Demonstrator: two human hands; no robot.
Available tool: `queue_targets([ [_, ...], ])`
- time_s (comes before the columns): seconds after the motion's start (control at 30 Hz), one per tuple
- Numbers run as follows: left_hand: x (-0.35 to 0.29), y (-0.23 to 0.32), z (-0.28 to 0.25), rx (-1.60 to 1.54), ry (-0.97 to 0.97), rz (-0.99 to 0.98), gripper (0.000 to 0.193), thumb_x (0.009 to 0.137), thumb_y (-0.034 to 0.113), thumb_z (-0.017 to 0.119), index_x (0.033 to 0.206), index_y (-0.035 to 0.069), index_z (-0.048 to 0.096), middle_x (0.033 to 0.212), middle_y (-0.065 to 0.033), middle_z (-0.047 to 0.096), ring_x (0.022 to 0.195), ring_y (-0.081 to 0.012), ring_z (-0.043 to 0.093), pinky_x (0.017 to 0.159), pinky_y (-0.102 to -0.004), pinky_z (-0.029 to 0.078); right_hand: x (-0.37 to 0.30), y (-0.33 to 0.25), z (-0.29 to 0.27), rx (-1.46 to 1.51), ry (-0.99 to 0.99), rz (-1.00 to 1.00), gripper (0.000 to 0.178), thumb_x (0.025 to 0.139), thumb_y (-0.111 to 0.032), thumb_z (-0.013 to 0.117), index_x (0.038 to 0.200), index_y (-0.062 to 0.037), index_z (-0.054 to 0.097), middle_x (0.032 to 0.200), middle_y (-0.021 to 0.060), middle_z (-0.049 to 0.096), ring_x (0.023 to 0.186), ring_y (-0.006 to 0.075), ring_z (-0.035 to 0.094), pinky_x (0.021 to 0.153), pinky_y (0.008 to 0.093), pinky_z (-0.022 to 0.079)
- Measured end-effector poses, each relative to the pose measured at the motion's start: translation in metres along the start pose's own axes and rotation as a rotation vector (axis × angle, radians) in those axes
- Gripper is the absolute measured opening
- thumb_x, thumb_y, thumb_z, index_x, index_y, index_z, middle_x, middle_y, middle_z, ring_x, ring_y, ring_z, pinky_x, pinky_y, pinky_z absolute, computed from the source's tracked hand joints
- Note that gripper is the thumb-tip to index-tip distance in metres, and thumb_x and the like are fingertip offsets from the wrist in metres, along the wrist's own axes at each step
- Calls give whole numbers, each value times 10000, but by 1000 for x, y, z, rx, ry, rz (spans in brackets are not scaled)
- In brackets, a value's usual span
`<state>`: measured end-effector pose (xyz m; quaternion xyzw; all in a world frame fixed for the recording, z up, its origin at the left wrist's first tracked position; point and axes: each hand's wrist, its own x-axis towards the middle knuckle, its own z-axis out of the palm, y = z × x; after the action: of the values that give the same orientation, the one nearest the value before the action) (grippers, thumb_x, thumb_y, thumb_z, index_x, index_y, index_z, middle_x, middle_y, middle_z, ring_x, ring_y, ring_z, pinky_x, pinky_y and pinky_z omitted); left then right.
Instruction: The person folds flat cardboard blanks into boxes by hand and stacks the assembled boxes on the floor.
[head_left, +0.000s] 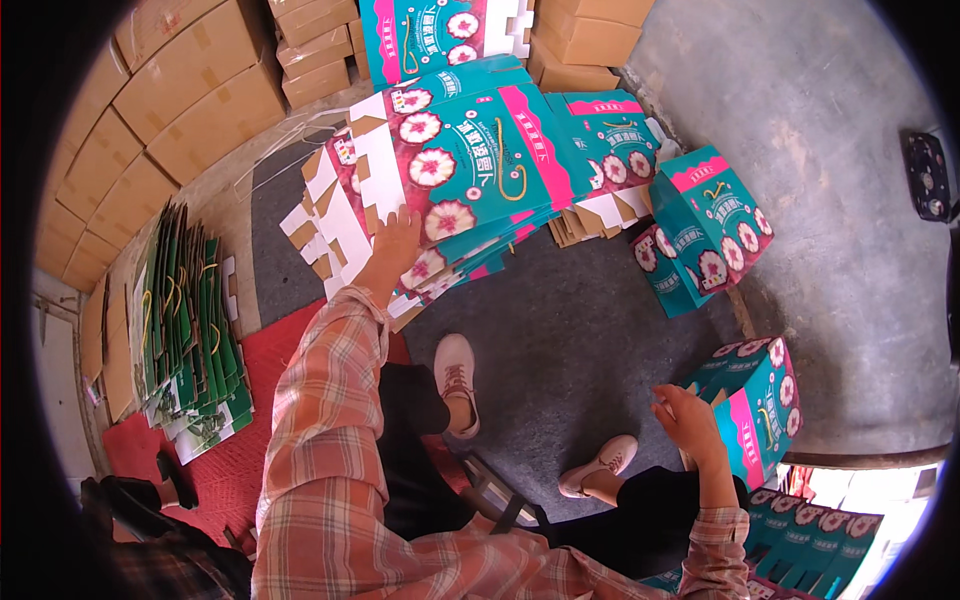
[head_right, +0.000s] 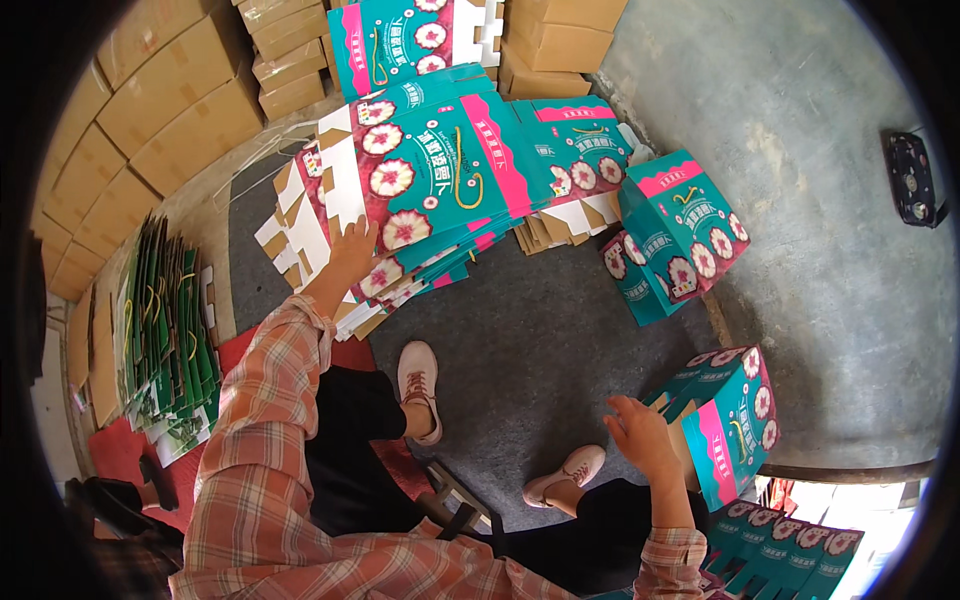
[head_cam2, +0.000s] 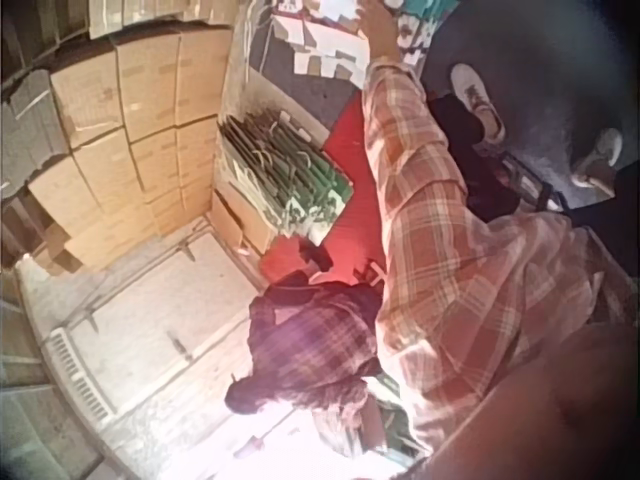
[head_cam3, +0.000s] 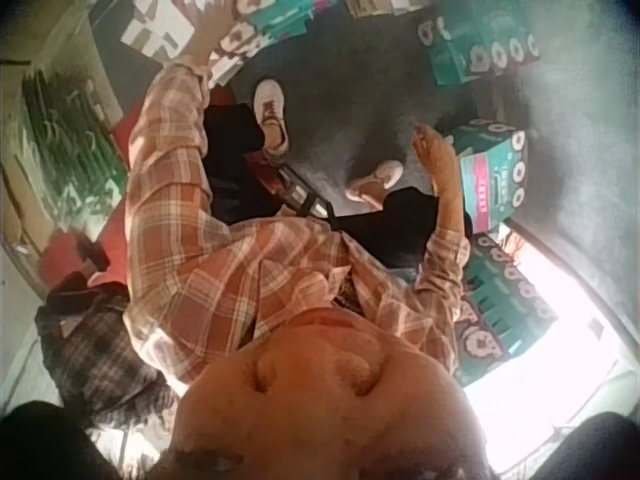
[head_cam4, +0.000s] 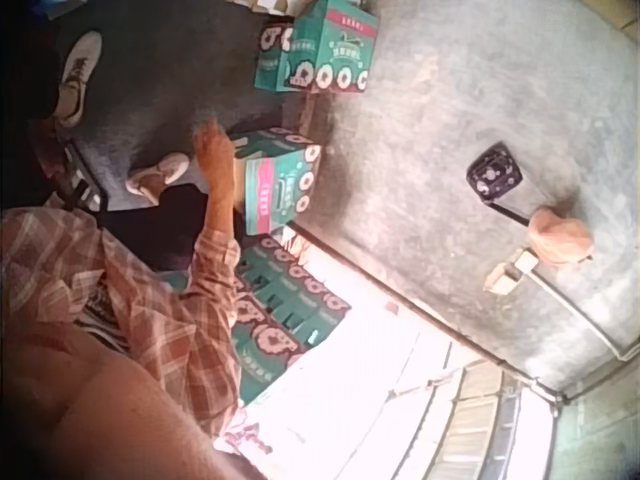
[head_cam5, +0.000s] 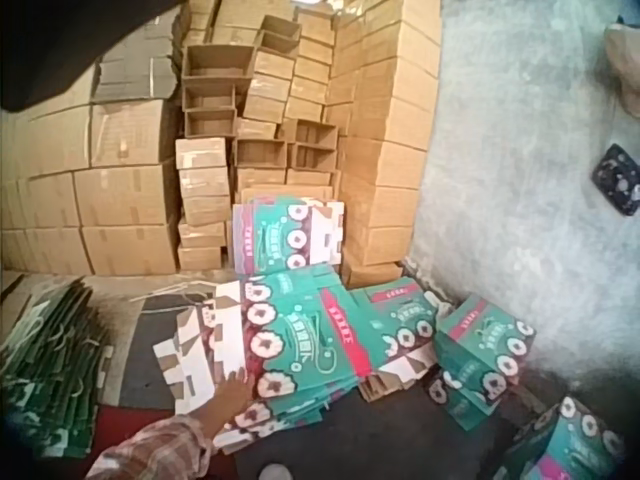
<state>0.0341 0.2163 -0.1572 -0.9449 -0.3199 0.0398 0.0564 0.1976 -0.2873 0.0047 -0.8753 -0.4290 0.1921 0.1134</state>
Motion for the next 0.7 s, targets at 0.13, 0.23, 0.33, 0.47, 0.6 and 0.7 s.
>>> queue_targets([
  [0.13,5,-6,15,40,22,44,786,757,318,722,1387,33,346,1397,-203,376,1226,-348,439,971,-496,389,-1,1,-1,-77,-7,-4,254,871,-176,592,1093,-53,586,983,148,653,873,326,643,735,406,504],
  [0.23,14,1,18,-21,118,64,785,760,250,714,1404,41,317,1412,-200,364,1248,-350,423,976,-507,386,1,-2,-4,-110,0,-23,261,867,-181,602,1094,-56,573,978,148,643,859,336,634,722,421,501],
  [0.33,16,19,10,139,50,26,742,795,201,669,1415,46,291,1429,-195,349,1269,-348,406,980,-525,379,3,-8,-8,-148,-16,-16,265,866,-188,605,1095,-60,571,975,147,640,856,342,628,719,428,499],
  [0.47,24,22,9,169,75,16,682,831,161,613,1416,47,281,1441,-196,336,1282,-346,397,977,-539,378,8,-17,-11,-168,-38,-9,266,867,-192,603,1097,-63,576,985,142,642,868,347,622,722,430,495],
  [0.6,31,21,-8,106,214,83,560,863,152,531,1381,42,348,1352,-198,426,1205,-353,469,911,-533,431,8,-16,-9,-133,10,-61,259,866,-183,603,1091,-58,577,987,142,642,864,357,619,718,432,495],
  [0.7,26,40,-31,121,393,214,441,851,128,499,1271,0,454,1184,-181,532,1053,-326,551,773,-436,504,7,-15,-6,-116,9,-67,269,849,-176,617,1071,-32,568,953,156,633,867,347,616,717,432,493],
])
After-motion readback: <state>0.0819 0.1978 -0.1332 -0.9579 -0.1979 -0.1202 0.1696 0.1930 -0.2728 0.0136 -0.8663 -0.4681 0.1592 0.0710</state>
